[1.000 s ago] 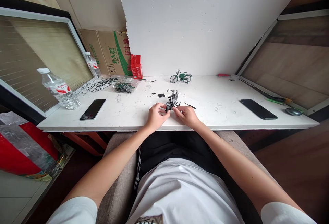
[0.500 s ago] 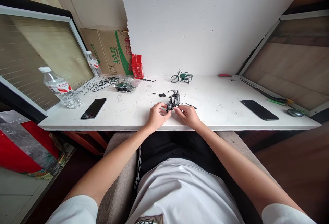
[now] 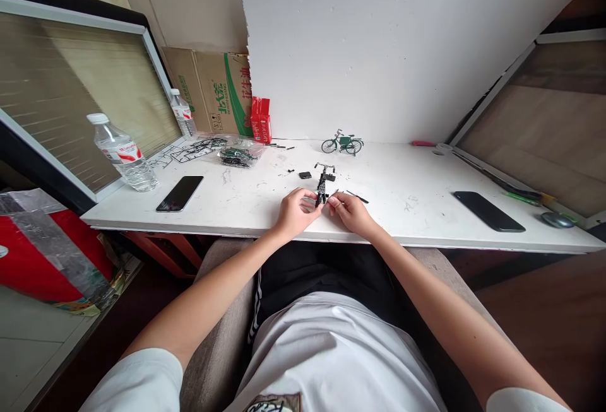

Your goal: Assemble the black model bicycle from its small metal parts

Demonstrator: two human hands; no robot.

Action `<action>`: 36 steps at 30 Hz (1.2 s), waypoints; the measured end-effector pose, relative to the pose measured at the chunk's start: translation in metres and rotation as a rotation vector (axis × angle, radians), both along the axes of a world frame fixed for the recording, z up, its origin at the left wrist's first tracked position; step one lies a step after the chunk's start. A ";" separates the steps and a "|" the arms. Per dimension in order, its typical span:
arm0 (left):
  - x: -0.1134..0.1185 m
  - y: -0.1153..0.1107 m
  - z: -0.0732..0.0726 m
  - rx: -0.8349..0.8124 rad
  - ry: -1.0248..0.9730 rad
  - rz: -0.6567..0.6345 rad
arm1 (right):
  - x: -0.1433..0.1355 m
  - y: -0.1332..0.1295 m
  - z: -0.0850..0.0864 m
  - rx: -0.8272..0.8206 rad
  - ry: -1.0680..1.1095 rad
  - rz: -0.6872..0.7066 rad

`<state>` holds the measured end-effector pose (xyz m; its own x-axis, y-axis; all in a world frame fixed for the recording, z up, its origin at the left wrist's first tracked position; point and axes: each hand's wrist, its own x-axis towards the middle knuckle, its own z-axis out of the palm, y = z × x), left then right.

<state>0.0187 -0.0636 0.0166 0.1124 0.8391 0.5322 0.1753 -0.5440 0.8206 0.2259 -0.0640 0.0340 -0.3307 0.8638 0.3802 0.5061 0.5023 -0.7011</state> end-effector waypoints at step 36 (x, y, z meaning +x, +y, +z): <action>-0.003 -0.001 -0.002 0.074 0.087 0.076 | -0.001 0.000 -0.003 0.176 -0.107 0.074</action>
<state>0.0161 -0.0643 0.0149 0.0986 0.8055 0.5844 0.2871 -0.5853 0.7583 0.2247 -0.0643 0.0313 -0.4375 0.7589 0.4824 0.5303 0.6510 -0.5431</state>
